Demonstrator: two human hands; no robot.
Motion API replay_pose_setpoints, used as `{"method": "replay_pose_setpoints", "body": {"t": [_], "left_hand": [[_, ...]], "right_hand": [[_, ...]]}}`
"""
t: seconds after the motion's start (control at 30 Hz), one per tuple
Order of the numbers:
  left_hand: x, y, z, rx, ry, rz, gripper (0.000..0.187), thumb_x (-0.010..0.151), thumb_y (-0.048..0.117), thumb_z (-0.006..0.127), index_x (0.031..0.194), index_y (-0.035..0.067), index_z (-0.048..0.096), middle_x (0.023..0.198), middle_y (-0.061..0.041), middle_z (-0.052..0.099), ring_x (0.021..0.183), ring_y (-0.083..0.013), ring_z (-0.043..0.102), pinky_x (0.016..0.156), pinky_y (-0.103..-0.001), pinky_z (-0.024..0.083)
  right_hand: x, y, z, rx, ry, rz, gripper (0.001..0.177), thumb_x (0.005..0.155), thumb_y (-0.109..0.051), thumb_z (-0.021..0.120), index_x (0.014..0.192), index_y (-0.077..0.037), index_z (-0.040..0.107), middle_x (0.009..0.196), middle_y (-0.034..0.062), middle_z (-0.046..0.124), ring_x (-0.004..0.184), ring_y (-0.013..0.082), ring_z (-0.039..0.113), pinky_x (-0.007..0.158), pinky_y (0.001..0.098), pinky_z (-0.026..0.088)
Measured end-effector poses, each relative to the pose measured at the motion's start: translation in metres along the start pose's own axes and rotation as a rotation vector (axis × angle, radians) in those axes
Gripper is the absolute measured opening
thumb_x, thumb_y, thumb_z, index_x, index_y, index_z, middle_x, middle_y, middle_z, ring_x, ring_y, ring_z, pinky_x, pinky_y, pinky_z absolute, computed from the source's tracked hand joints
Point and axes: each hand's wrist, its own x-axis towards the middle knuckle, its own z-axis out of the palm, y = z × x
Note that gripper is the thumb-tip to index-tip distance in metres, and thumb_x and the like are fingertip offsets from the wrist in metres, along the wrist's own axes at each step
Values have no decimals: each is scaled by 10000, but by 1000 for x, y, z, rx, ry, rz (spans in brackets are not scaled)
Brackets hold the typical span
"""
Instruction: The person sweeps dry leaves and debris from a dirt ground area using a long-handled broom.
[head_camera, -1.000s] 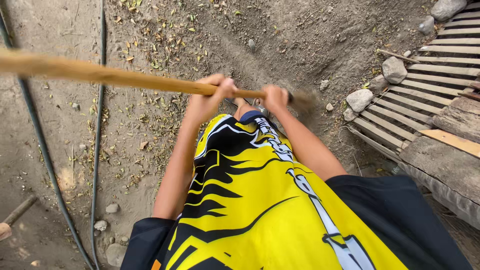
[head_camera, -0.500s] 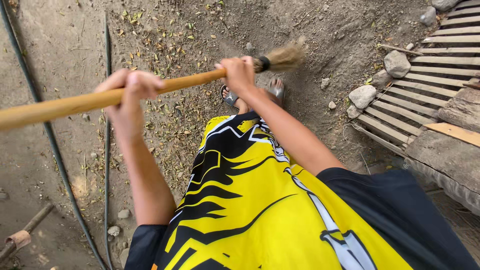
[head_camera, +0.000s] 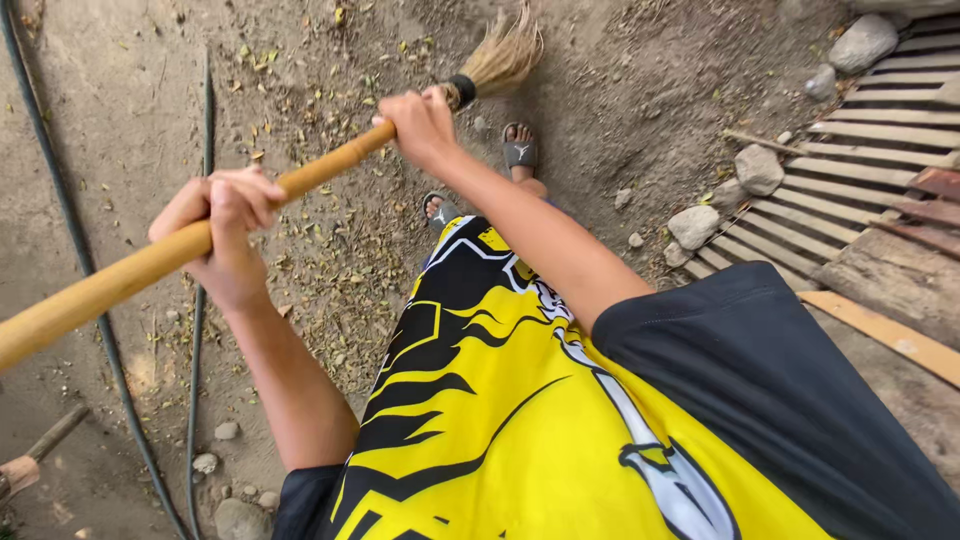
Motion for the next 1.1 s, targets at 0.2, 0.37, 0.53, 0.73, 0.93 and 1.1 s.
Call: {"method": "replay_pose_setpoints", "body": {"t": [0.2,0.37,0.53,0.73,0.93,1.1], "left_hand": [[26,-2,92,-132,-92,-144,360,1131,83,513,778,16,533,757,-105,642,713,-162,636,775,-340,566],[51,-36,180,-301,-149,-276,320,1117,16,520,798,26,535,775,-74,619,806,-182,679,784,-330,585],[56,4,172,-47,-54,-222,305,1083,-9,545,780,-2,576,813,-96,673,769,-174,661,717,-311,571],[102,50,124,112,-56,62,388,1174,110,552,811,-24,584,714,-94,618,760,-217,710,878,-386,585],[127,5,156,-27,-90,-165,267,1053,73,556,820,-18,647,833,-121,718,723,-147,652,705,-322,560],[116,-76,277,-105,-350,-301,165,1026,47,631,867,5,645,973,-93,765,903,-127,684,814,-294,560]], "right_hand": [[-60,76,-93,-72,23,-7,332,999,-298,617,682,-206,647,683,12,687,703,222,655,788,440,361],[-90,169,-128,-288,-5,118,348,1001,-351,635,683,-211,636,690,28,672,672,270,654,764,429,395],[-29,146,-100,-213,-94,-71,216,931,-264,637,716,-250,643,685,-27,653,699,200,669,739,428,400],[51,54,-117,53,95,-218,229,949,-319,660,752,-209,627,699,-43,655,730,178,665,755,392,387],[8,148,-181,-93,98,-188,117,922,-225,640,845,-260,720,743,-46,676,771,173,700,753,421,395],[-34,294,-219,-428,-122,234,284,979,-378,659,767,-198,718,741,57,708,734,294,686,777,478,432]]}}
